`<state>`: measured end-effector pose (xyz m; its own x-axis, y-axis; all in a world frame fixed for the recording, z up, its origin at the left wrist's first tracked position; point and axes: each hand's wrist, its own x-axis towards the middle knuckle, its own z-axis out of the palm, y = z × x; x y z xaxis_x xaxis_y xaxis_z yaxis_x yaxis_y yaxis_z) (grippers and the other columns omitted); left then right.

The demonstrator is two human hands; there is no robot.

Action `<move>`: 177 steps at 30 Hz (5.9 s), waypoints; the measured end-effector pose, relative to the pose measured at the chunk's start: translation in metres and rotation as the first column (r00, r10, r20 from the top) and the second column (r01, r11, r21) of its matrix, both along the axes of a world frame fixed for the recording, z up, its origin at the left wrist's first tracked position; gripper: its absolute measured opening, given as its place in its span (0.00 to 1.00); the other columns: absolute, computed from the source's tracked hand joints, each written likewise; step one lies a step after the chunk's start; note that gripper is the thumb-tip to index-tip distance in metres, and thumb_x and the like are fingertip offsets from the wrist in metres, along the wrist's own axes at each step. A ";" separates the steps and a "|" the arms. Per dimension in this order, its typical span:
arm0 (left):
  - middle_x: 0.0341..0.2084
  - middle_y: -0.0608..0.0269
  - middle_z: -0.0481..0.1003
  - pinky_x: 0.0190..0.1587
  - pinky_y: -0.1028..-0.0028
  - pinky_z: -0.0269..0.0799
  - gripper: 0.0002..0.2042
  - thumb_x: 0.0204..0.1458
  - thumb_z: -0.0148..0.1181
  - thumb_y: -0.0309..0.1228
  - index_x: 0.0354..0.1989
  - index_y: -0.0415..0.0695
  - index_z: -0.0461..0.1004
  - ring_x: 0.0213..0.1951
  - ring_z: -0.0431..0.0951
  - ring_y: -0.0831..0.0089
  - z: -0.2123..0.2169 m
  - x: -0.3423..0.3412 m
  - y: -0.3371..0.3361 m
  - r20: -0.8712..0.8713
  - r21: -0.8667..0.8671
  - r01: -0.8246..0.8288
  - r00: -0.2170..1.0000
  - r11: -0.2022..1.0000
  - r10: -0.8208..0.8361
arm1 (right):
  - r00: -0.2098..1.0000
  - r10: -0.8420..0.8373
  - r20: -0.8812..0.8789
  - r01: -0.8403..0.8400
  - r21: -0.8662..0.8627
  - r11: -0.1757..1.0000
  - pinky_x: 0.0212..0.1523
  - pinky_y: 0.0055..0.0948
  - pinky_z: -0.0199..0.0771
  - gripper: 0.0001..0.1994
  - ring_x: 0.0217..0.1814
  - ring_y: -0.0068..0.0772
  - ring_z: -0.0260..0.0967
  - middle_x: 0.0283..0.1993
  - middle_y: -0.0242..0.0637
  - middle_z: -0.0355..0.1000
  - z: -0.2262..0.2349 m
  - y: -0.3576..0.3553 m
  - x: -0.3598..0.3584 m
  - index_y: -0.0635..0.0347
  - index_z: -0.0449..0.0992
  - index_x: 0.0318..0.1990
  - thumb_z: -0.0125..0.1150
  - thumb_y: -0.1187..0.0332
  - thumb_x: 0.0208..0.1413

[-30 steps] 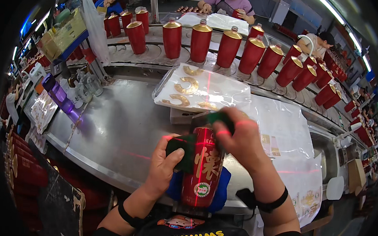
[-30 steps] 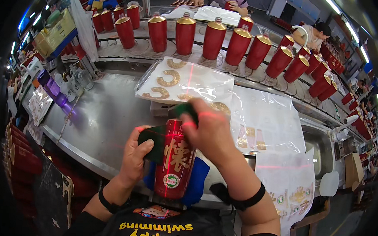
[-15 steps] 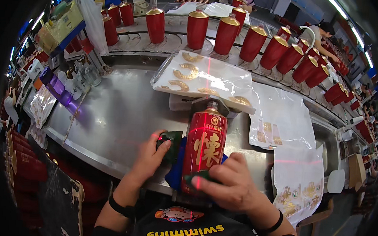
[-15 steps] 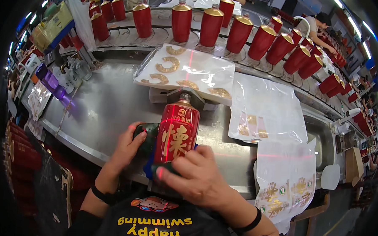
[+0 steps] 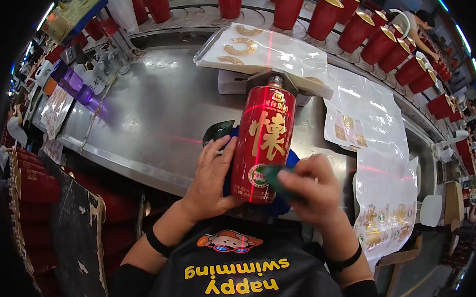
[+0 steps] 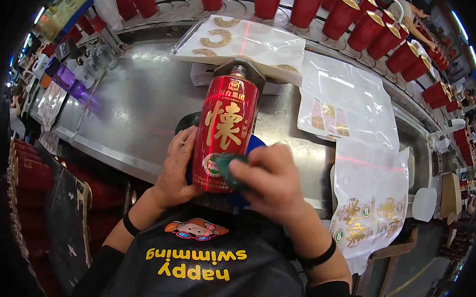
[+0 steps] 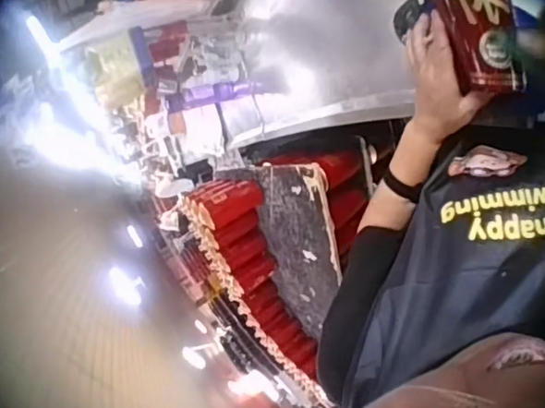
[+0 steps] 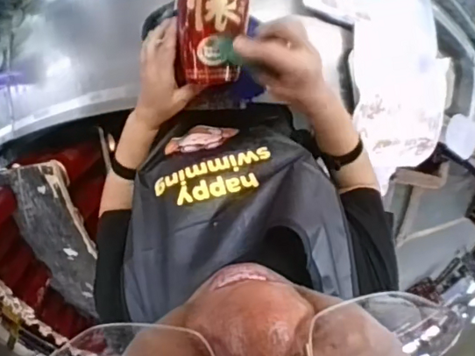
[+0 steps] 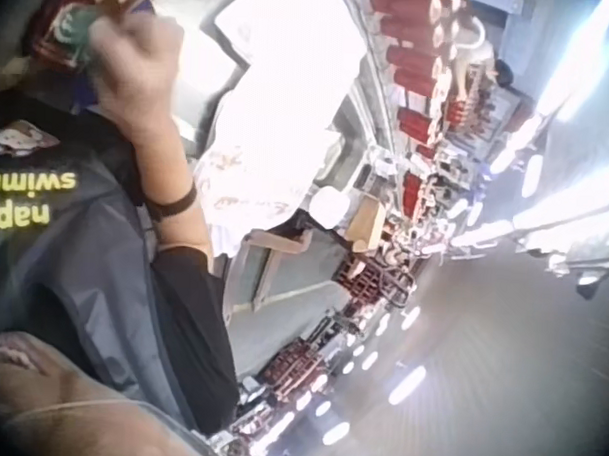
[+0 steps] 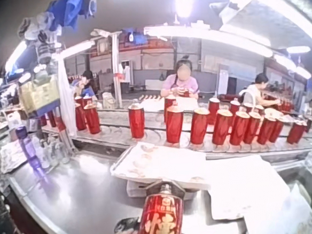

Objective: Applying labels and seals to red and gold liquor bottles on an assembly line.

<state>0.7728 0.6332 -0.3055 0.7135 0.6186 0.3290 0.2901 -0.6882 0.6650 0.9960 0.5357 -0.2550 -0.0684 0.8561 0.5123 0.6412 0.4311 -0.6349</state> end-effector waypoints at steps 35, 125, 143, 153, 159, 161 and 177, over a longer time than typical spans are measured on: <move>0.56 0.52 0.70 0.65 0.40 0.41 0.36 0.48 0.63 0.45 0.64 0.43 0.59 0.67 0.52 0.46 0.002 -0.016 -0.025 0.039 0.378 0.124 0.988 0.917 -0.149 | 0.989 0.146 0.019 -0.147 0.030 0.989 0.38 0.35 0.62 0.21 0.36 0.38 0.66 0.35 0.34 0.69 0.001 -0.022 -0.013 0.57 0.78 0.39 0.70 0.73 0.30; 0.51 0.40 0.65 0.64 0.50 0.48 0.09 0.48 0.60 0.31 0.35 0.39 0.72 0.63 0.54 0.41 0.120 0.057 0.030 0.215 0.129 0.167 0.958 0.978 -0.192 | 0.986 -0.109 -0.124 0.085 -0.187 0.979 0.45 0.32 0.69 0.08 0.51 0.40 0.68 0.50 0.41 0.68 0.100 0.040 0.016 0.61 0.76 0.33 0.68 0.70 0.49; 0.55 0.45 0.67 0.61 0.52 0.56 0.29 0.47 0.65 0.42 0.55 0.40 0.68 0.60 0.60 0.44 0.058 0.010 0.024 0.159 0.018 0.082 0.984 0.996 -0.084 | 0.743 -0.605 0.286 0.664 -0.431 0.611 0.49 0.37 0.69 0.14 0.49 0.46 0.70 0.43 0.46 0.73 -0.006 0.126 0.234 0.62 0.78 0.31 0.67 0.59 0.47; 0.61 0.36 0.57 0.65 0.41 0.44 0.51 0.36 0.69 0.48 0.66 0.32 0.51 0.63 0.56 0.41 0.015 -0.003 0.014 -0.158 0.082 0.088 0.985 0.993 -0.074 | 0.455 -0.460 0.763 0.876 -0.289 0.387 0.52 0.53 0.69 0.11 0.58 0.54 0.63 0.52 0.44 0.68 -0.058 0.132 0.256 0.55 0.80 0.40 0.56 0.64 0.52; 0.51 0.38 0.67 0.64 0.37 0.43 0.50 0.30 0.72 0.44 0.64 0.35 0.56 0.61 0.59 0.39 0.032 -0.002 0.015 -0.075 0.119 0.136 0.989 0.984 -0.128 | 0.842 -0.420 0.339 0.485 -0.133 0.864 0.51 0.39 0.66 0.06 0.50 0.49 0.66 0.47 0.46 0.68 0.026 0.111 0.163 0.62 0.74 0.28 0.66 0.74 0.46; 0.47 0.40 0.69 0.63 0.36 0.42 0.51 0.29 0.73 0.44 0.65 0.37 0.56 0.62 0.58 0.39 0.018 0.007 0.015 0.065 0.036 0.052 0.996 0.998 -0.055 | 0.879 -0.371 0.300 0.425 -0.140 0.894 0.52 0.38 0.66 0.06 0.52 0.49 0.66 0.49 0.45 0.68 0.052 0.096 0.130 0.63 0.73 0.28 0.66 0.74 0.47; 0.55 0.29 0.60 0.64 0.37 0.40 0.55 0.38 0.70 0.51 0.69 0.32 0.44 0.63 0.55 0.34 0.031 0.013 0.021 -0.077 0.095 0.190 0.980 0.977 -0.183 | 0.986 -0.003 0.167 0.048 -0.265 0.963 0.53 0.40 0.64 0.07 0.53 0.52 0.65 0.50 0.47 0.68 0.119 0.058 0.035 0.61 0.73 0.28 0.68 0.72 0.47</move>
